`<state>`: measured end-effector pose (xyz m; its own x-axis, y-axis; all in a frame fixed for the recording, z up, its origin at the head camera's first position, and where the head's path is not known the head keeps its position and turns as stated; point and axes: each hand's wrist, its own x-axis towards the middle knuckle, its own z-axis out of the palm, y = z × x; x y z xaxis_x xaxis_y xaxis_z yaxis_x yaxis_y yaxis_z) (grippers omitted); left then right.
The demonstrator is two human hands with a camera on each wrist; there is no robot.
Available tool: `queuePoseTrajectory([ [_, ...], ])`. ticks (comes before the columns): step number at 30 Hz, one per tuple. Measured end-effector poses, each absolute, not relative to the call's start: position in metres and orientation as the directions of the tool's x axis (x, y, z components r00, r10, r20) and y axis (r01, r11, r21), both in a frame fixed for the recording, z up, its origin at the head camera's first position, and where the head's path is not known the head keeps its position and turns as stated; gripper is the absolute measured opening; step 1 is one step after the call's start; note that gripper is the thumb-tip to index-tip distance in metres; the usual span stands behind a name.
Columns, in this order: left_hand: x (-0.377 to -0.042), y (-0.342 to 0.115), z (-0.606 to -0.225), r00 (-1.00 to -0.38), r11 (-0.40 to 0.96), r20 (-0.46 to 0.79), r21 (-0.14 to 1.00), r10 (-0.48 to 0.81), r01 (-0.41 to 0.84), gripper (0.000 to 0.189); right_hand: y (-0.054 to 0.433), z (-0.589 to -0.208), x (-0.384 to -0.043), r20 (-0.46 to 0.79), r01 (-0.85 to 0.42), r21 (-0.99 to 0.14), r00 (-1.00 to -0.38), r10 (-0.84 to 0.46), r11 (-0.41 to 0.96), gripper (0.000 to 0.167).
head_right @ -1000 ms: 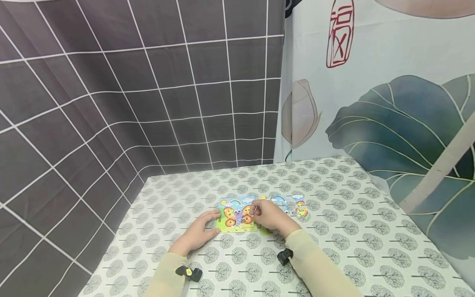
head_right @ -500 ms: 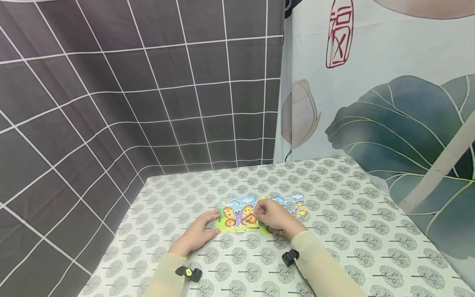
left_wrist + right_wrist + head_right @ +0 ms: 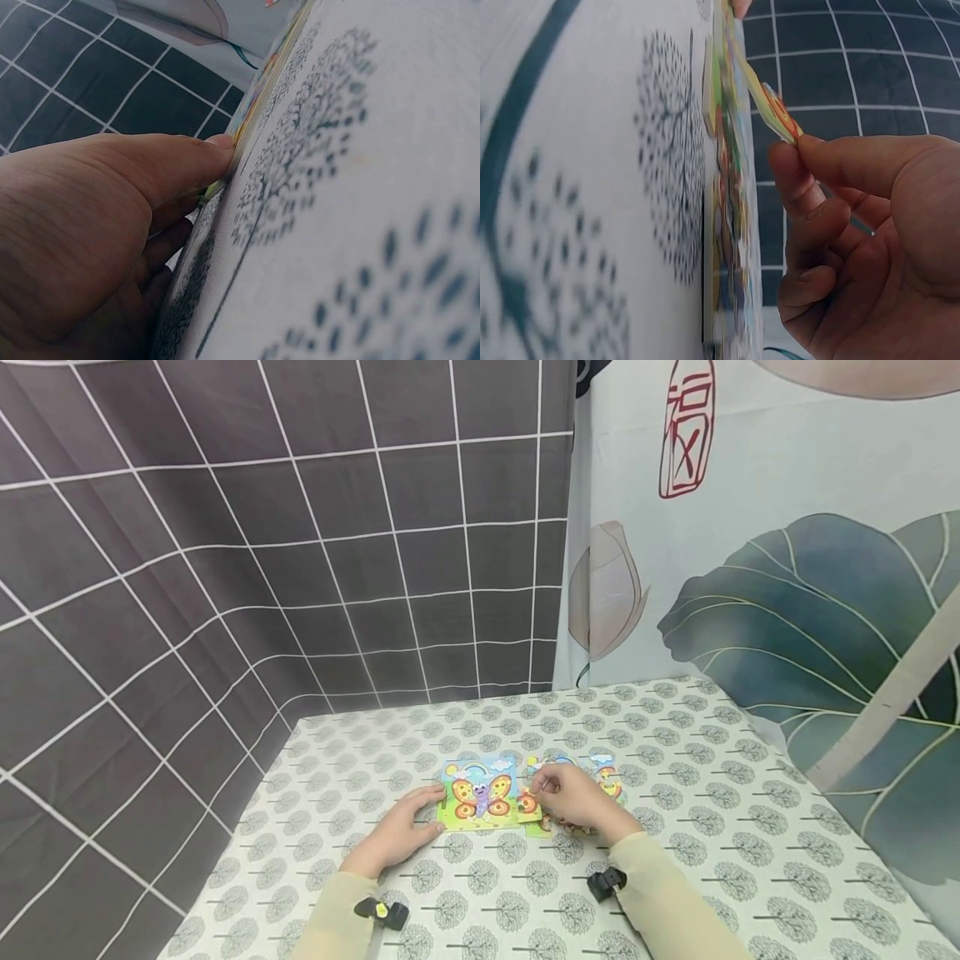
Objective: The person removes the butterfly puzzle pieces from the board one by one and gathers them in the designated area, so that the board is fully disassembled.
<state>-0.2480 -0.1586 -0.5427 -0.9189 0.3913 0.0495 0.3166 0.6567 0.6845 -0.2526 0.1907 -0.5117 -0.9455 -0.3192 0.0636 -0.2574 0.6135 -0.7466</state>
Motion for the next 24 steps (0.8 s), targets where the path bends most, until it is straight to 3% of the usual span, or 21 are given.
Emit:
queuePoseTrajectory([
  [8,-0.249,-0.159,-0.545,-0.918,0.664,0.051,0.676,0.392,0.321,0.058,0.21,-0.512,-0.25,0.056,-0.226,-0.77,-0.956,-0.289,0.596,0.003],
  [24,-0.25,-0.16,-0.546,-0.918,0.659,0.06,0.677,0.393,0.326,0.058,0.246,-0.516,-0.239,0.018,-0.125,-0.784,-0.984,-0.179,0.608,0.007],
])
